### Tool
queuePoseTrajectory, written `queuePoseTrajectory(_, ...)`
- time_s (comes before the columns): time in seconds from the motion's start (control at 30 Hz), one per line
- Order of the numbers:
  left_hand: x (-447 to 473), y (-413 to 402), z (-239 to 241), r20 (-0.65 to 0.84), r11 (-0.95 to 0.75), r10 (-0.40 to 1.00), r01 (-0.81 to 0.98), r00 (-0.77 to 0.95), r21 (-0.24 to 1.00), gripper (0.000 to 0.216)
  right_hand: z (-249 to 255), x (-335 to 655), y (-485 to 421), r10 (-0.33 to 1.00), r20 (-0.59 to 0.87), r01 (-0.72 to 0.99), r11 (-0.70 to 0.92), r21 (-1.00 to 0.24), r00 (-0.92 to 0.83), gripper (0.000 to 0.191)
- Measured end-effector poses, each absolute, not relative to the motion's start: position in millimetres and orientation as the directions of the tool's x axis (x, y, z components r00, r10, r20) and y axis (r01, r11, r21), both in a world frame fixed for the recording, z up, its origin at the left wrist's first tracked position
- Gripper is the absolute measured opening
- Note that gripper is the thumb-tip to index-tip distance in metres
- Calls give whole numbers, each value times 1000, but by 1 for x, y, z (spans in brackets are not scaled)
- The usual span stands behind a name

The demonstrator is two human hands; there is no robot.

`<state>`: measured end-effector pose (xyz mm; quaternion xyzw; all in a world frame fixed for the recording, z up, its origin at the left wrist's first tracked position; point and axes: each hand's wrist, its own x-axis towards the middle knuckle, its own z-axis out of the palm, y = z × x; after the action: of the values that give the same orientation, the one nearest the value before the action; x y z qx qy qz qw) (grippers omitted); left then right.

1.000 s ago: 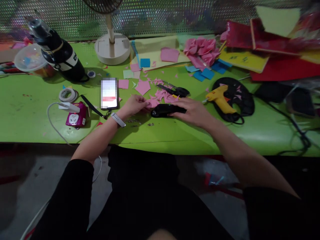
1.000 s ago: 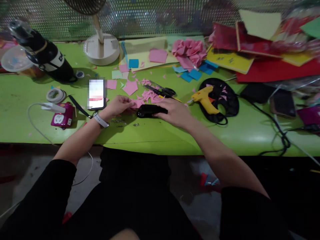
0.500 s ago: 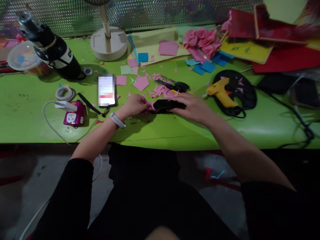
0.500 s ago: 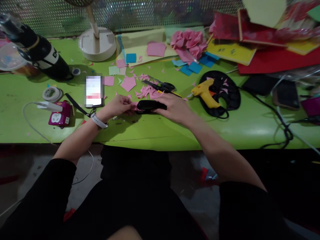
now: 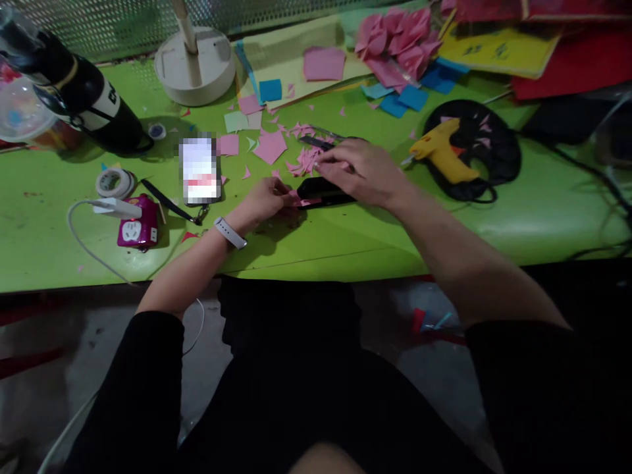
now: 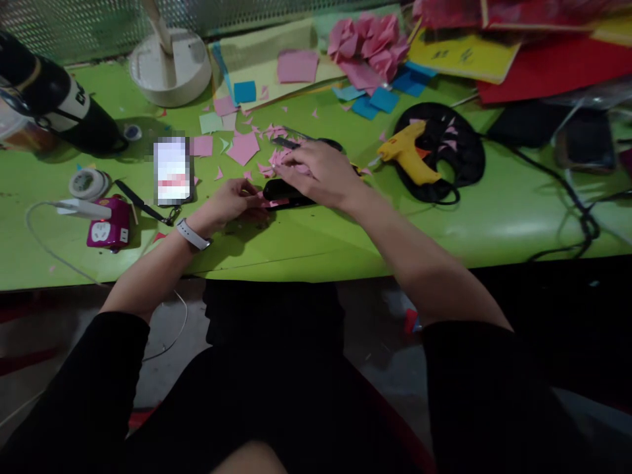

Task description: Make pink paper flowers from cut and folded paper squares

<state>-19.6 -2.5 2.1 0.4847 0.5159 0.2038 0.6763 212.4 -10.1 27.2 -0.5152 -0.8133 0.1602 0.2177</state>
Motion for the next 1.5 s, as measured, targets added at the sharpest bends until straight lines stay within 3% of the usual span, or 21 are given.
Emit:
queuePoseTrajectory(0.1, -20, -4, 9, -530, 475, 764, 236, 369, 848, 13, 35, 186, 8, 916, 173, 775, 398, -490, -361, 68)
queuePoseTrajectory(0.23, -17, -10, 24, -536, 480, 772, 241, 341, 844, 12, 35, 156, 24, 908, 177, 790, 418, -448, -380, 68)
queuePoseTrajectory(0.37, -13, -12, 29, -549, 491, 774, 250, 316, 835, 11, 24, 147, 31, 922, 174, 816, 387, -429, -345, 63)
queuePoseTrajectory(0.6, -12, -8, 22, -528, 455, 794, 284, 300, 844, 14, 21, 146, 30, 930, 28, 856, 348, -382, -366, 41)
queuePoseTrajectory(0.93, -10, -9, 24, -517, 410, 790, 343, 329, 845, 9, 42, 140, 19, 935, -74, 901, 309, -306, -346, 44)
queuePoseTrajectory(1.5, -8, -14, 26, -493, 380, 802, 348, 338, 857, 11, 44, 139, 15, 943, -50, 908, 300, -293, -328, 46)
